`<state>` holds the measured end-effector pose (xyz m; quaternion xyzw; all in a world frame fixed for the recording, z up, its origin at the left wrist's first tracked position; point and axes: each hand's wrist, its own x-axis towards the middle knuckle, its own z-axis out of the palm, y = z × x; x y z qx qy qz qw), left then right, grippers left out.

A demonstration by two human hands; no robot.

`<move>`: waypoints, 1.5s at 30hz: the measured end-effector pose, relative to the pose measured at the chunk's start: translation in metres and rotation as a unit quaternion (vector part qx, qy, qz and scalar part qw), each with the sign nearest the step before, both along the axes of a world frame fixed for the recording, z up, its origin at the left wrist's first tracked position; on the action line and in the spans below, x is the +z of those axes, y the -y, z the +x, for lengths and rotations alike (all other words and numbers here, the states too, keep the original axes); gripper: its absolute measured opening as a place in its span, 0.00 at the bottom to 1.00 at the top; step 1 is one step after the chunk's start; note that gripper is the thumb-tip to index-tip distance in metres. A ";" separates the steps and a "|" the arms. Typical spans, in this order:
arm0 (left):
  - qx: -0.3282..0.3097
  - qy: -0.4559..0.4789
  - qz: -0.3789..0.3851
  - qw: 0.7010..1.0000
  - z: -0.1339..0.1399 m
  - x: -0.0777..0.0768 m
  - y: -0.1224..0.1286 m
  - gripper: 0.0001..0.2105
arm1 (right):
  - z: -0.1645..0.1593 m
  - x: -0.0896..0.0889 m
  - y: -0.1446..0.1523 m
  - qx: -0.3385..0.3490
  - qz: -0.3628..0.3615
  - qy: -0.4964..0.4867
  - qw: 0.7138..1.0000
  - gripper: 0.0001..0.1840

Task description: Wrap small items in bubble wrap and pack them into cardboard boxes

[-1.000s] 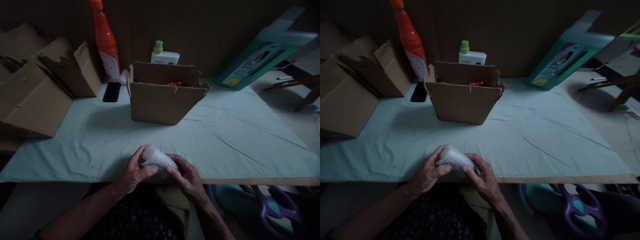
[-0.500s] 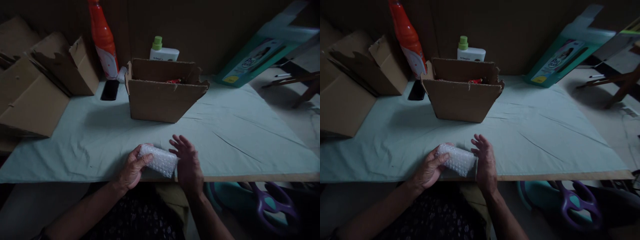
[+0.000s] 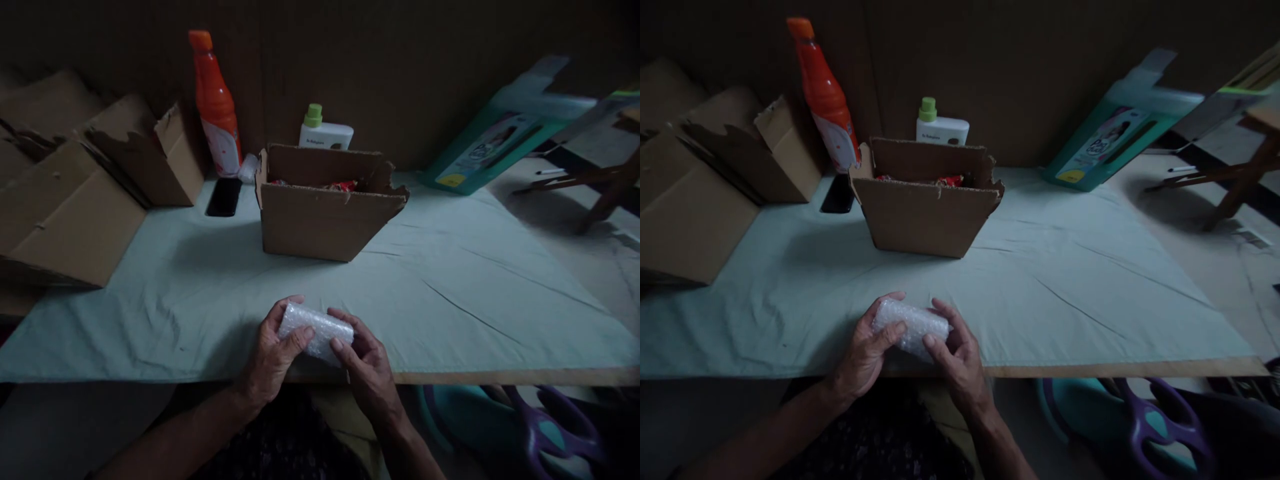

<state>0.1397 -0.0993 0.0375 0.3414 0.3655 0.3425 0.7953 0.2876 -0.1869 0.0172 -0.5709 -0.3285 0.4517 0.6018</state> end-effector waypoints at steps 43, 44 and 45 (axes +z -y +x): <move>0.038 -0.303 0.785 0.538 0.001 0.081 -0.142 0.15 | 0.136 0.227 -0.143 0.216 0.099 0.743 0.626 0.18; 0.036 -0.304 0.783 0.542 0.001 0.081 -0.143 0.15 | 0.133 0.224 -0.150 0.259 0.067 0.746 0.609 0.19; 0.035 -0.305 0.780 0.545 0.002 0.081 -0.144 0.15 | 0.129 0.219 -0.157 0.285 0.036 0.750 0.596 0.18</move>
